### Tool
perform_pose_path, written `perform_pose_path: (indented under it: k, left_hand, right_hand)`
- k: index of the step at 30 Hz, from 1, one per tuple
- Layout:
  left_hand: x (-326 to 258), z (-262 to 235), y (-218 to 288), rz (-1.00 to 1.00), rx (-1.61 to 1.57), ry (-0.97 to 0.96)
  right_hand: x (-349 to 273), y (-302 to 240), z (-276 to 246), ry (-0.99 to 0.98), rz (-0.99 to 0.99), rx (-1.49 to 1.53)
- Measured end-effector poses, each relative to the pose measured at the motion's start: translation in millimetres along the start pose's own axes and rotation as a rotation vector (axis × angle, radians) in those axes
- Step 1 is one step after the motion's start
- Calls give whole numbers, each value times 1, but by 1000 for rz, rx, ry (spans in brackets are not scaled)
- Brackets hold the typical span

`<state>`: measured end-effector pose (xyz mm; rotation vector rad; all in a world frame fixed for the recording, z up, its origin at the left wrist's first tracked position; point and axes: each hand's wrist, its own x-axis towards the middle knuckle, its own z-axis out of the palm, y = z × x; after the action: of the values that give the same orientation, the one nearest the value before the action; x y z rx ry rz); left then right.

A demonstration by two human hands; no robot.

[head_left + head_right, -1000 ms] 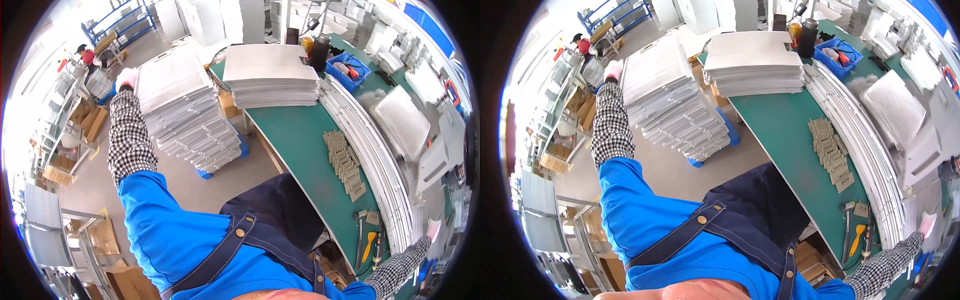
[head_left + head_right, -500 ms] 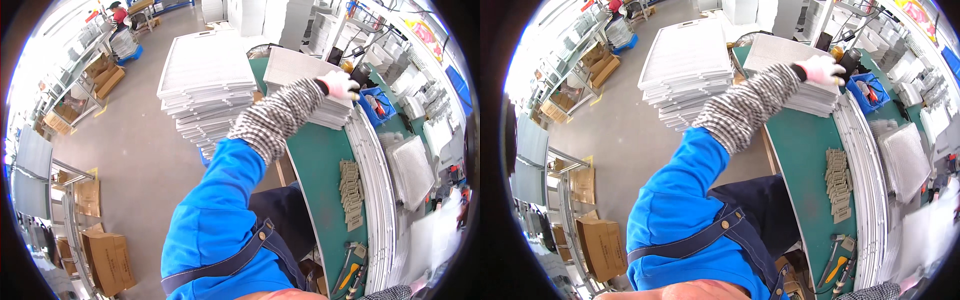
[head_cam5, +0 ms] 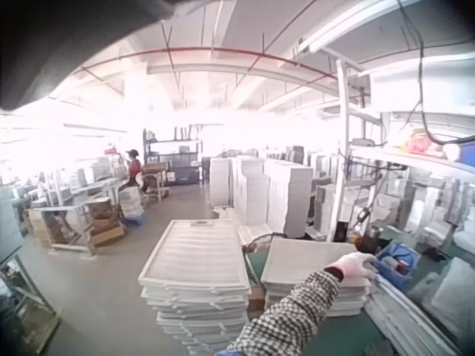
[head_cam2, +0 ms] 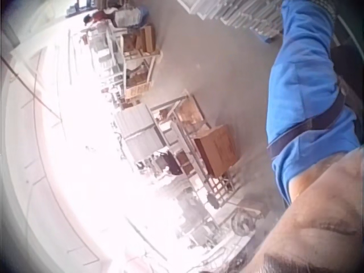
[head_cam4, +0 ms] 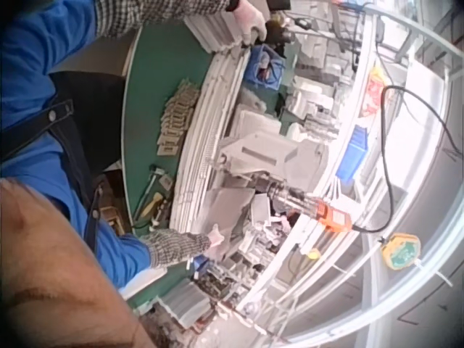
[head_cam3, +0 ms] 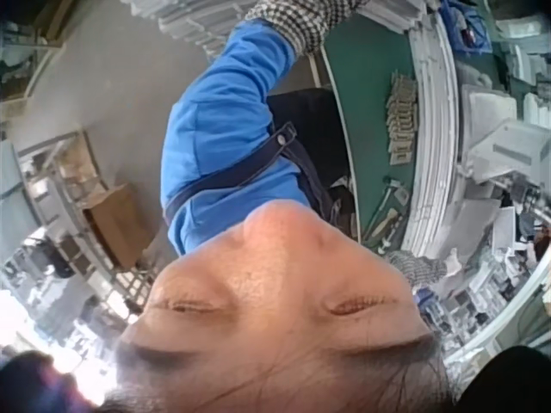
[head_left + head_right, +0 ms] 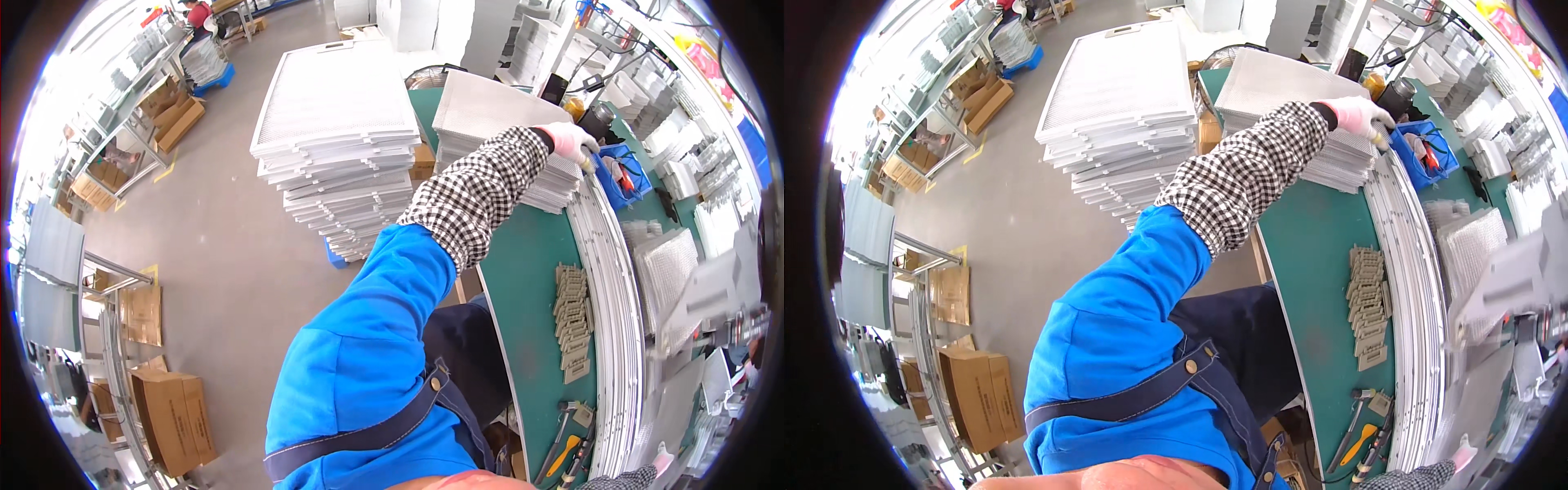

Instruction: The person assembles white mesh panels by inserting small plastic clips into the frame and securing them with a hammer. They then use a handheld power drill to fasten the components together. The finished panels are stacked on a nearby surface.

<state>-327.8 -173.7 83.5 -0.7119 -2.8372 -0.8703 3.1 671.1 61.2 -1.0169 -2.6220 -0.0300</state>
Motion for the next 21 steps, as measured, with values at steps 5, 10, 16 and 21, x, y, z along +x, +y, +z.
perform_pose_path:
  k: [5, 10, 16, 21]
  left_hand:
    - [-2, -17, 10, 115, -78, 218]
    - [-23, -64, 59, 257, 251, 509]
    - [-59, -41, 68, 260, -33, 297]
    - [-242, -126, 104, 168, 611, 457]
  right_hand:
    - [2, 22, -23, 72, 60, -53]
    - [-30, -47, -27, -21, 66, -322]
    - [-30, -113, -59, 224, -84, -347]
    - [-69, -117, -81, -57, -111, -55]
